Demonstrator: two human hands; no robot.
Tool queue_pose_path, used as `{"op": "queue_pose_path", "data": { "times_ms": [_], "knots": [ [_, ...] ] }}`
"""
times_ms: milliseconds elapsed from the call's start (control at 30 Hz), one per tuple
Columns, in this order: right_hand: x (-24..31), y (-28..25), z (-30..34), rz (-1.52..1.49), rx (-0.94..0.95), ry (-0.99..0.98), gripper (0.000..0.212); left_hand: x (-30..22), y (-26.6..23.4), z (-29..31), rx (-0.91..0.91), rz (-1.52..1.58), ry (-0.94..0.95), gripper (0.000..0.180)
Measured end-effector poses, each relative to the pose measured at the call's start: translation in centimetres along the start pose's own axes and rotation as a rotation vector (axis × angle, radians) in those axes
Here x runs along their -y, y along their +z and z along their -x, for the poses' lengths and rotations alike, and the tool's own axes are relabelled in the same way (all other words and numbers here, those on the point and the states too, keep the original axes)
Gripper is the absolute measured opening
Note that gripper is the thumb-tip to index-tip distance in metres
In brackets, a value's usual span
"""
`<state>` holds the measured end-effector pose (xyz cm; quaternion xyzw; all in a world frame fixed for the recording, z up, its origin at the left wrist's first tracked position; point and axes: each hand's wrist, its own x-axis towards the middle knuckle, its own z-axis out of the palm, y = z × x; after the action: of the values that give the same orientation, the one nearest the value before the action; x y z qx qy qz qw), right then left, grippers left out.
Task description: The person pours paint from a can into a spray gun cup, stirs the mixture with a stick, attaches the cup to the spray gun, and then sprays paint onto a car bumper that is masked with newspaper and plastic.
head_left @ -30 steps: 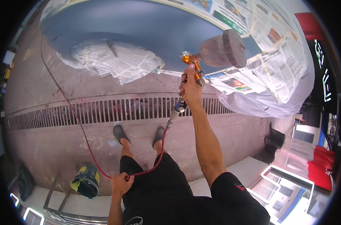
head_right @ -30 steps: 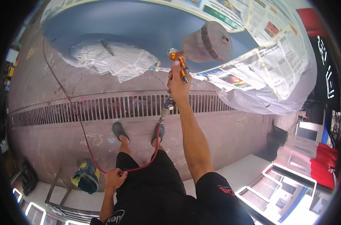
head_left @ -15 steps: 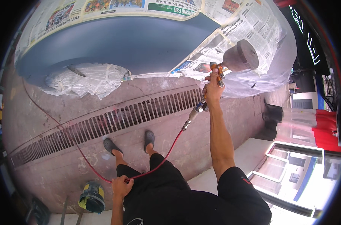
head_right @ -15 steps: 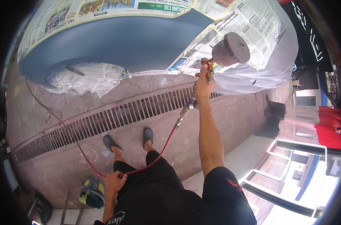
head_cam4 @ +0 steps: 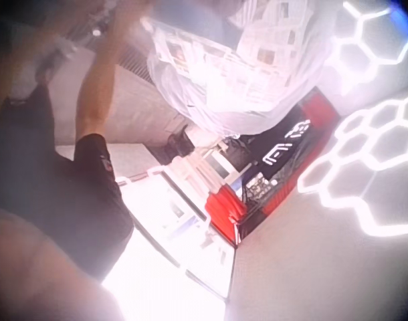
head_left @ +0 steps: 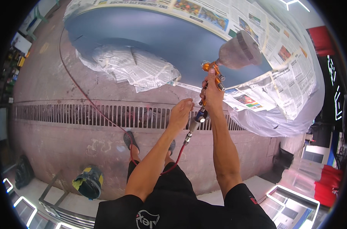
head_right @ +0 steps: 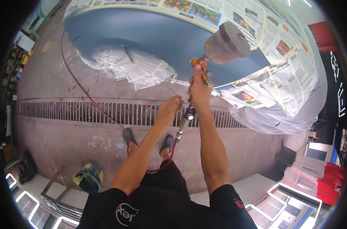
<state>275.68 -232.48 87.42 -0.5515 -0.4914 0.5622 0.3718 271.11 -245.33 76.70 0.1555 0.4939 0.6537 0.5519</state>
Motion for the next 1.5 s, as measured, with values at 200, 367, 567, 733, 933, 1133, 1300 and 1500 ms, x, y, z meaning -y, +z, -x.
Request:
{"op": "queue_pose_path", "data": {
  "times_ms": [200,367,567,733,933,1133,1300,1500],
  "knots": [
    [1.2,11.5,0.9,-0.048,0.249,0.03,0.057,-3.5,-4.6,-1.7,-0.075,0.344,0.056,0.033],
    [2.3,13.4,1.3,-0.092,0.358,-0.047,0.057,-6.3,-5.8,-1.1,-0.075,0.391,0.075,0.03],
    [2.7,4.3,-1.0,-0.033,0.19,0.024,0.059,-2.1,1.9,-1.8,0.01,0.429,-0.001,0.028],
    [3.0,-7.2,-2.5,-0.011,-0.021,0.03,0.062,3.4,11.3,-1.8,0.17,0.392,-0.133,0.031],
    [3.2,-21.4,-4.0,0.024,-0.241,-0.045,0.056,7.3,19.8,0.5,0.276,0.061,-0.229,0.063],
    [3.3,-31.3,-5.2,0.125,-0.475,-0.108,0.052,15.7,6.2,3.8,0.285,-0.262,-0.293,0.075],
    [4.1,-30.1,-4.8,0.026,-0.439,-0.05,0.055,18.4,-16.7,13.0,-0.14,-0.521,-0.503,0.045],
    [6.1,-16.3,-4.8,-0.048,-0.232,-0.019,0.058,13.4,-37.5,32.5,-0.674,-0.395,-0.591,0.021]
  ]
}}
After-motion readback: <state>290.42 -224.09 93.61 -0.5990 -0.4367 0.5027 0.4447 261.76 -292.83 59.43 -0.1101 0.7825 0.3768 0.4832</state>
